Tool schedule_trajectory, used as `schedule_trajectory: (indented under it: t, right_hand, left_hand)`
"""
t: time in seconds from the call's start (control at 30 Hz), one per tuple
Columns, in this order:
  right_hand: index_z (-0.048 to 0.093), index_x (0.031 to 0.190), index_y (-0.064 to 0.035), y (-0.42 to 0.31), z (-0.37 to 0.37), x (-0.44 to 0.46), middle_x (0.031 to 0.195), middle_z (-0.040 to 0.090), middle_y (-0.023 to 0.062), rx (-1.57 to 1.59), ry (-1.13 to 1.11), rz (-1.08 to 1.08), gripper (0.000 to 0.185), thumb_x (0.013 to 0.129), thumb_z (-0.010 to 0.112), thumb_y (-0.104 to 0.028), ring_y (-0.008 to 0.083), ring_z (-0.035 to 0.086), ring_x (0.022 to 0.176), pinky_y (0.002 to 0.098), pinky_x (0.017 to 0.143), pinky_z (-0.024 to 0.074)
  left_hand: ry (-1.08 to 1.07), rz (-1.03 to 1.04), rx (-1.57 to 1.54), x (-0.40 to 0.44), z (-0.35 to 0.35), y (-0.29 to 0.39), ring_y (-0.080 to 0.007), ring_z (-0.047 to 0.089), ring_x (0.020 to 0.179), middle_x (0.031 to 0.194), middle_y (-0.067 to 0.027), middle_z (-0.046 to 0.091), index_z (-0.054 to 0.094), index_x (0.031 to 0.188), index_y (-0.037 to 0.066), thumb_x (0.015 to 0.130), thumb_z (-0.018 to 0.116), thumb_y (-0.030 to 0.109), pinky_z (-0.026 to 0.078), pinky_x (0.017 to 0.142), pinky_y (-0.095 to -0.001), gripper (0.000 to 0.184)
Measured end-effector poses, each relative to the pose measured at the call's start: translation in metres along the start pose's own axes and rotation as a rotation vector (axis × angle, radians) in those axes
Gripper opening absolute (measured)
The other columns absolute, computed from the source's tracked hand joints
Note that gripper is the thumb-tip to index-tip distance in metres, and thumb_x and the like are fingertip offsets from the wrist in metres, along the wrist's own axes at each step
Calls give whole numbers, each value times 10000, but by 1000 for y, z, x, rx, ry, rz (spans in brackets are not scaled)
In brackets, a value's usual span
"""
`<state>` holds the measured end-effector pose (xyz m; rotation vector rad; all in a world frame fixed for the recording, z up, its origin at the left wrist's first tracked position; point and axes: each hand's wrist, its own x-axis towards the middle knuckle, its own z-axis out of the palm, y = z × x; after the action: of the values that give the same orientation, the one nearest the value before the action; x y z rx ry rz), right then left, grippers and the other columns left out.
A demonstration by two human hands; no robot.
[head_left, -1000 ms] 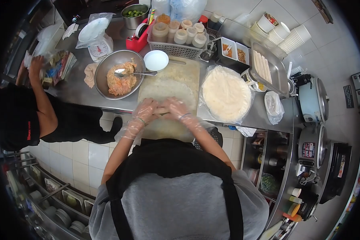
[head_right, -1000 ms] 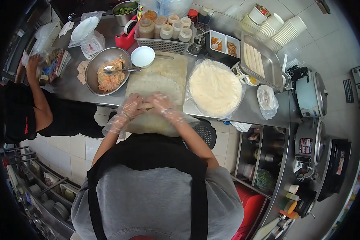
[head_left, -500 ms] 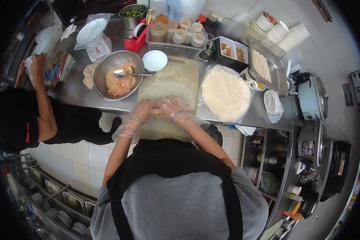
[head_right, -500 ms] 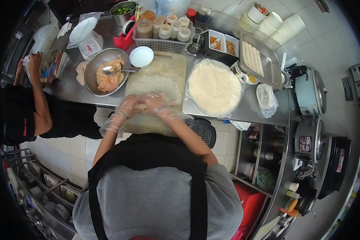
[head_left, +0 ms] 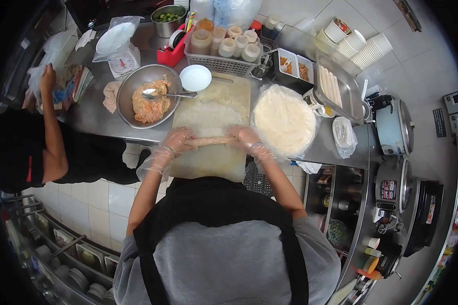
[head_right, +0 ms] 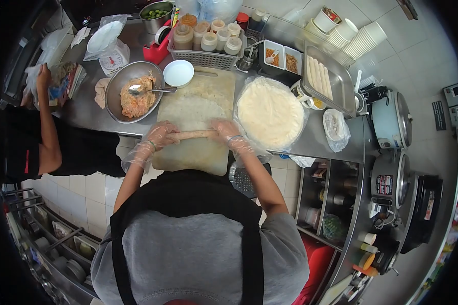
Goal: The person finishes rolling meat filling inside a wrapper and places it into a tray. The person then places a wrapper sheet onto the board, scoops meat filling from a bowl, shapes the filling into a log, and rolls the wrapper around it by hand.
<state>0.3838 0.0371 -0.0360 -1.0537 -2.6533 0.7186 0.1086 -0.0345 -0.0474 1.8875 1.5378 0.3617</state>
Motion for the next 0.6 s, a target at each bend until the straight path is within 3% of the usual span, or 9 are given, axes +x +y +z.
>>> schedule_trajectory:
  t: [0.1,0.2,0.3,0.4,0.5,0.6]
  right_hand:
    - [602,939,-80,-6,-7,1,865,631,127,189,-10,123,278,684,695,-138,320,607,817,399,713,482]
    - [613,916,-82,1,-6,6,869,629,120,156,25,25,224,704,676,-118,317,598,849,381,736,475]
    - [627,915,-80,12,-4,13,881,627,113,8,55,-28,203,719,665,-117,303,585,899,382,788,455]
    - [622,1019,-108,40,14,37,934,634,94,-241,23,-42,294,726,649,-108,286,572,951,400,850,433]
    - [605,1099,-186,7,-5,77,949,598,129,-95,432,-202,377,731,618,-106,308,557,951,422,812,457]
    - [555,1168,-223,-20,-25,116,966,588,150,-41,437,-105,434,751,586,-106,324,556,948,435,832,449]
  left_hand:
    - [23,-106,-245,-4,-4,6,-312,583,864,900,-119,625,599,946,70,671,734,193,451,798,-379,330]
    - [116,-68,-163,-8,-12,16,-307,594,805,860,-119,623,611,963,98,724,700,163,464,762,-385,263]
    - [243,109,30,-6,-2,-3,-305,564,909,903,-109,613,615,976,116,760,658,173,449,795,-395,228]
    - [278,16,217,-2,-2,-2,-298,522,998,973,-93,599,619,965,125,768,629,188,432,827,-415,207]
    - [347,10,333,1,-1,9,-296,512,1009,1003,-80,590,628,971,131,762,618,184,428,831,-431,215]
    - [472,125,267,8,17,18,-306,516,980,1005,-88,581,630,969,128,756,628,203,426,835,-445,226]
